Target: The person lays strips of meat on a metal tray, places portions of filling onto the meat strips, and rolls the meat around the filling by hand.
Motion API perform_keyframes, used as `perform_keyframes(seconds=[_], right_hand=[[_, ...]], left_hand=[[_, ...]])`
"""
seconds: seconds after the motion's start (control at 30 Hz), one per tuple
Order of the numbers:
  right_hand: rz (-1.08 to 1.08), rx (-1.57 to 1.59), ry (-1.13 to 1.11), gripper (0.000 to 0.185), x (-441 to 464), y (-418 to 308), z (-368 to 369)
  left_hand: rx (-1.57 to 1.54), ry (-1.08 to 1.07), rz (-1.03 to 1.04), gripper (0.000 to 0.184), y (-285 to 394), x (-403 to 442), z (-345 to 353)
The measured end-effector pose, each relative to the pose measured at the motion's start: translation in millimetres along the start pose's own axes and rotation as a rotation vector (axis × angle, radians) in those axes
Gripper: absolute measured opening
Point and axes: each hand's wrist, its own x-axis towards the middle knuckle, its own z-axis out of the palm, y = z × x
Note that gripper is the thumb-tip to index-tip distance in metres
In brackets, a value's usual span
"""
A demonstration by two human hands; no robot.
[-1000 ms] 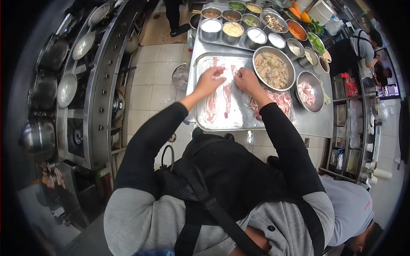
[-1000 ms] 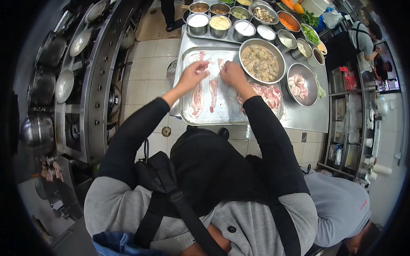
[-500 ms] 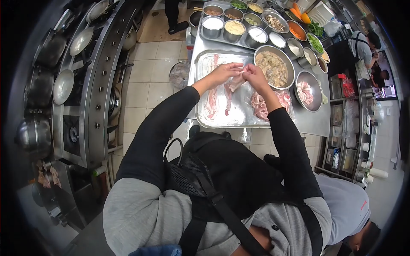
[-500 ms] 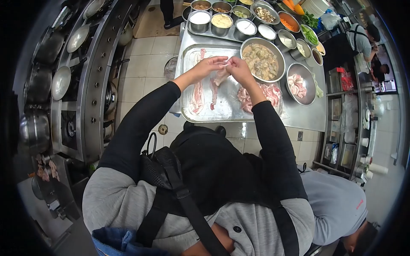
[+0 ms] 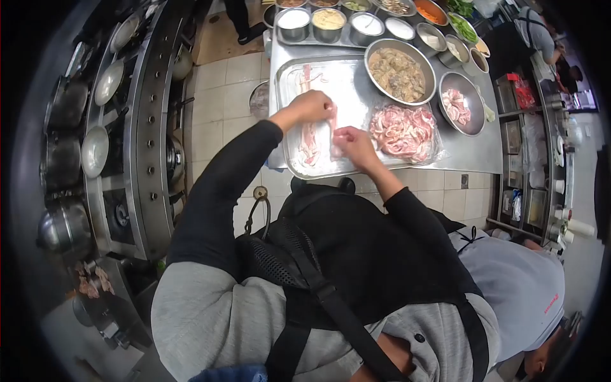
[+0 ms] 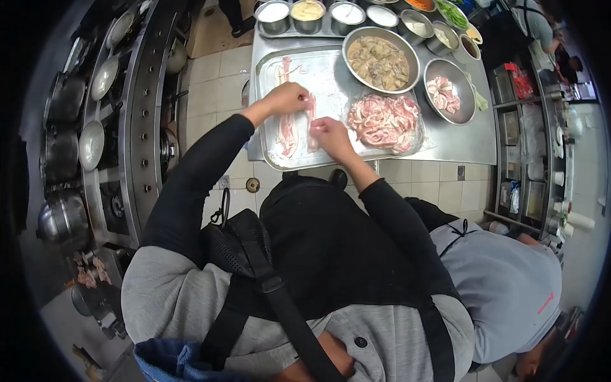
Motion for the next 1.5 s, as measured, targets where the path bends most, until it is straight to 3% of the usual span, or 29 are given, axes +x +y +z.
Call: perform_keyframes(seconds=[0.03,0.17,0.23,0.3,0.37,0.43,0.5,0.63,0.77,0.83,0.9,0.97,1.03,1.2,1.27,1.37,1.5], right_hand=[[-0.092,-0.021,0.076,0.025,-6.1,-8.8,2.6],[-0.171,-0.456,-0.013,0.026,-42.8,-42.2,-12.0],[-0.207,-0.458,-0.202,0.024,-54.3,-56.2,-41.7],[-0.218,-0.414,-0.087,0.022,-51.5,-43.3,-90.1],[-0.040,-0.474,0.203,0.022,-56.3,-41.8,-146.0],[-0.067,-0.427,0.342,0.024,-59.0,-25.0,-198.5],[-0.084,-0.540,0.351,0.027,-57.8,-17.6,-200.3],[-0.129,-0.816,0.523,0.034,-27.0,22.9,-199.4],[-0.157,-0.381,0.419,0.030,-30.0,-24.0,-252.9],[-0.093,-0.173,0.286,0.023,-33.6,-70.6,-277.5],[-0.204,0.179,0.094,0.015,-32.2,-109.3,-289.5],[-0.190,0.336,-0.031,0.008,-31.9,-150.9,-289.5],[-0.266,0.342,-0.055,0.008,-24.1,-174.5,-284.9],[-0.285,0.219,0.001,0.017,-12.7,-211.7,-268.5],[-0.227,0.275,-0.002,0.016,-3.6,-203.6,-259.4],[-0.196,0.408,-0.045,0.018,2.9,-194.4,-238.3],[-0.203,0.604,-0.190,0.020,25.2,-175.4,-210.5]], left_hand=[[0.100,0.018,-0.025,0.028,1.3,-2.5,3.8],[0.077,0.151,-0.156,0.029,26.6,-16.4,-8.1],[0.017,0.309,-0.043,0.023,19.2,-21.3,1.4],[-0.128,0.407,0.044,0.018,16.2,-27.3,8.0],[-0.093,0.502,0.048,0.014,9.3,-28.2,12.3],[-0.059,0.596,0.056,0.012,11.1,-28.7,11.0],[-0.027,0.691,0.073,0.011,21.9,-25.6,1.9],[-0.275,0.627,0.206,0.012,43.8,-9.3,-10.6],[-0.511,0.381,0.218,0.017,88.5,1.0,-40.0],[-0.745,0.209,0.219,0.019,119.7,14.2,-53.5],[-0.855,0.127,0.265,0.027,154.4,34.2,-65.1],[-0.991,0.073,0.320,0.038,189.0,57.1,-71.1],[-1.087,0.032,0.367,0.045,213.2,73.6,-72.3],[-1.176,-0.017,0.237,0.022,198.1,82.4,-75.5],[-1.295,-0.087,0.171,0.015,183.0,75.1,-78.2],[-1.511,-0.031,0.190,0.015,160.3,62.5,-77.3],[-1.470,0.007,0.120,0.015,149.0,35.2,-86.9]])
